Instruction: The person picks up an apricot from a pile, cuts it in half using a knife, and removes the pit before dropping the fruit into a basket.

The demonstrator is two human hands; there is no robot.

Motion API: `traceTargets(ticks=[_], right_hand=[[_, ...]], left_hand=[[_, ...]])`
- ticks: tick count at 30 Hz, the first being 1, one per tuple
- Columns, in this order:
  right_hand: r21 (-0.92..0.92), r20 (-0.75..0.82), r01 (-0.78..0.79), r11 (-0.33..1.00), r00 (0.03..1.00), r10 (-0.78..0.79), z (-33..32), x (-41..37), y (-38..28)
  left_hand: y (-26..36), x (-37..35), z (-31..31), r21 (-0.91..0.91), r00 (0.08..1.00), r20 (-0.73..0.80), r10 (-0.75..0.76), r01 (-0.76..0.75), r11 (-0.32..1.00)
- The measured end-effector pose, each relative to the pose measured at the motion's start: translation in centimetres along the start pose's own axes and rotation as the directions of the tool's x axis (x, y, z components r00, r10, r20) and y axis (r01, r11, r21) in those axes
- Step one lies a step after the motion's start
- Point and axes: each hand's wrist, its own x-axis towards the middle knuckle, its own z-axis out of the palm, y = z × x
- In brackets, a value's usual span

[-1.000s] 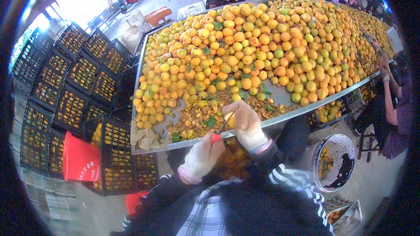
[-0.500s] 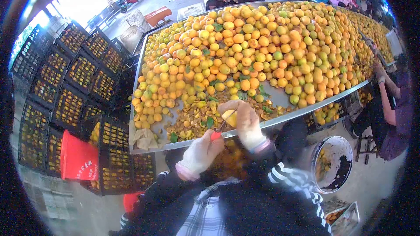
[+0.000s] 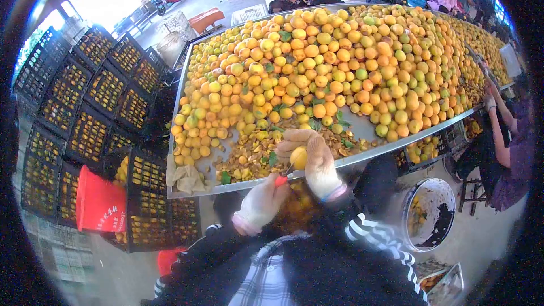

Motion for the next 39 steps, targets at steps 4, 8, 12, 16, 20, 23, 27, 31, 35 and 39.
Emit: traceTargets(ticks=[4,8,12,16,20,23,27,31,35,39], right_hand=[[0.513,-0.075,-0.063,0.856,0.990,0.118,1.6,0.2,-1.1],[0.782,0.205,-0.194,0.592,0.977,0.049,0.6,0.4,1.8],[0.309,-0.055,-0.069,0.948,0.994,0.091,1.2,-0.9,1.4],[0.089,-0.023,-0.041,0.995,0.999,0.043,0.4,-1.0,2.0],[-0.017,0.108,-0.073,0.997,0.991,0.074,-0.7,-0.8,1.7],[-0.125,0.131,-0.166,0.978,0.975,0.182,-0.5,-0.6,0.5],[-0.320,0.173,-0.185,0.929,0.953,0.250,-0.1,-0.5,-0.7],[-0.384,0.217,-0.162,0.909,0.941,0.259,-0.4,-0.6,-0.3],[-0.311,0.294,-0.173,0.935,0.918,0.267,-0.3,0.1,-1.0],[0.144,0.314,-0.383,0.912,0.892,0.325,-0.6,0.5,-1.4]], left_hand=[[0.2,-0.2,0.9,-0.075,0.999,-0.052,0.002,-0.006,0.997],[-0.3,-0.2,1.2,-0.079,0.999,-0.048,-0.007,0.003,0.997],[-0.6,-0.2,0.8,-0.047,1.000,0.004,-0.007,0.007,0.999],[-1.0,0.2,0.8,-0.089,0.999,0.042,-0.027,0.031,0.996],[-2.2,0.6,0.3,-0.253,0.988,0.156,0.019,0.021,0.967],[-4.1,0.9,-0.2,-0.310,0.967,0.234,0.106,-0.029,0.950],[-4.0,1.0,-1.7,-0.387,0.956,0.264,0.131,-0.019,0.922],[-4.6,0.9,-2.2,-0.413,0.939,0.326,0.114,0.033,0.910],[-4.9,0.8,-2.2,-0.438,0.949,0.287,0.128,0.011,0.899],[-4.9,1.0,-2.5,-0.429,1.000,0.006,-0.011,0.012,0.903]])
